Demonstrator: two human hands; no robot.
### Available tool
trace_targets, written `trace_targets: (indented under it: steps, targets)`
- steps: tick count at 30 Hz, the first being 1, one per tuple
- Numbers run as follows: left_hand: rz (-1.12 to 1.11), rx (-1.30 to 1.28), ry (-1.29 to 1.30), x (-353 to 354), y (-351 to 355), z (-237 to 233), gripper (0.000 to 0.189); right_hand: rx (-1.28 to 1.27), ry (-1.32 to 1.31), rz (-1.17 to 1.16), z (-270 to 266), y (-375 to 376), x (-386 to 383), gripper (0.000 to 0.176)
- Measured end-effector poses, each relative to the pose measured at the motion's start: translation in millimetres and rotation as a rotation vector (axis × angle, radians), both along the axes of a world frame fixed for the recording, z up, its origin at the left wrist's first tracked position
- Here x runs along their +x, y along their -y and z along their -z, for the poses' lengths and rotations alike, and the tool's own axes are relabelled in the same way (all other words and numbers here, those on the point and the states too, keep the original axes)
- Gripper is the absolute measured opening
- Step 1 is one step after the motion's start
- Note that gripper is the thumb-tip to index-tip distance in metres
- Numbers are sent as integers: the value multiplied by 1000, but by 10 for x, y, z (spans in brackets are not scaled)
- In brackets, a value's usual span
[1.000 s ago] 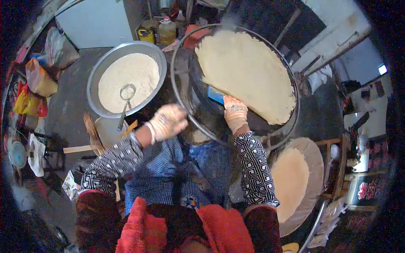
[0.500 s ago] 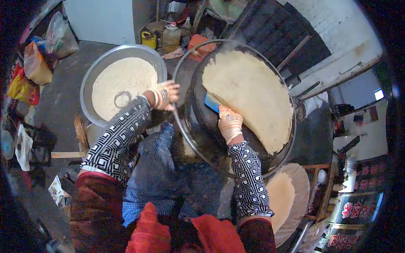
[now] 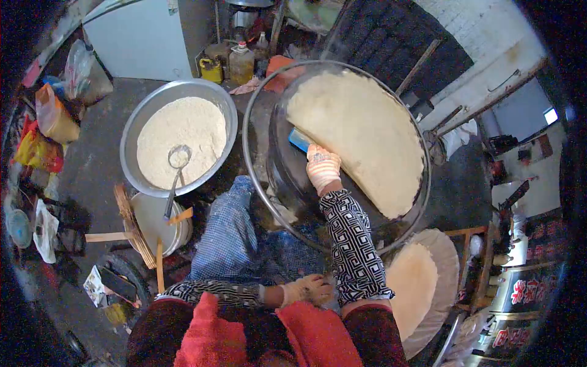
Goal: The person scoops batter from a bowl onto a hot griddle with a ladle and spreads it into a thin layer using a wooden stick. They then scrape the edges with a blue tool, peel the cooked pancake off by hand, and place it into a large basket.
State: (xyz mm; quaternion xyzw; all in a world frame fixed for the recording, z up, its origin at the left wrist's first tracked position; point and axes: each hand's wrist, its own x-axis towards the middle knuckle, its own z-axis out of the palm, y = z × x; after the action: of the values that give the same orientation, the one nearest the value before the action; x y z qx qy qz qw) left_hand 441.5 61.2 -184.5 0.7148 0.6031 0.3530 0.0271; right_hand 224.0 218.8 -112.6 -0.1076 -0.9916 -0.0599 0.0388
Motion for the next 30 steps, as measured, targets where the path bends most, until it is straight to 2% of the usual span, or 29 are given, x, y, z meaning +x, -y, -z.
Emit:
trace_targets:
  steps: [2,4,5,6,7,8,9,12,13,15,17,19,23,25,26,27,29,30]
  targets:
    - [14,-67,-8,-271,216,-194,23,21,-33,-1,0,-7,-31,19]
    - [-116,-467,-101,-660,406,-350,30,34,-50,0,24,-1,-18,19]
    - [-268,-489,-7,-826,526,-462,29,28,-67,-4,11,-3,-23,18]
    - [-335,-292,6,-1008,661,-414,29,26,-84,-6,2,-5,-27,18]
    - [-374,-354,49,-1198,761,-532,28,16,-81,-1,-1,1,-33,18]
    - [-433,-184,57,-1318,914,-644,29,-3,-53,15,-11,4,-48,17]
    - [-462,-253,2,-1487,1001,-713,28,-19,-26,32,-10,-1,-57,17]
    - [-643,-205,57,-1943,1183,-733,22,4,-110,-8,58,-45,-62,15]
    - [-686,-38,1,-2099,1255,-624,20,7,-164,-33,91,-56,-65,15]
    - [-701,26,8,-2404,1325,-604,22,-17,-160,-34,118,-82,-89,15]
    - [-728,34,-59,-2766,1383,-512,22,2,-124,-71,135,-99,-106,23]
    - [-780,-130,-99,-3022,1390,-600,23,23,-130,-55,150,-96,-79,22]
    - [-825,-218,-231,-3445,1287,-597,30,37,-122,-24,144,-102,-75,20]
    - [-882,-309,-455,-3620,1222,-559,37,29,-71,24,124,-88,-63,19]
    - [-866,-332,-538,-3691,1188,-543,45,41,-103,9,118,-101,-83,19]
    - [-858,-325,-537,-3719,1165,-511,45,53,-136,-8,114,-100,-78,19]
    - [-537,-357,-750,-3708,1130,-495,54,25,-130,-7,100,-100,-76,18]
    - [-441,-477,-722,-3750,1060,-333,66,-2,-108,4,119,-122,-109,18]
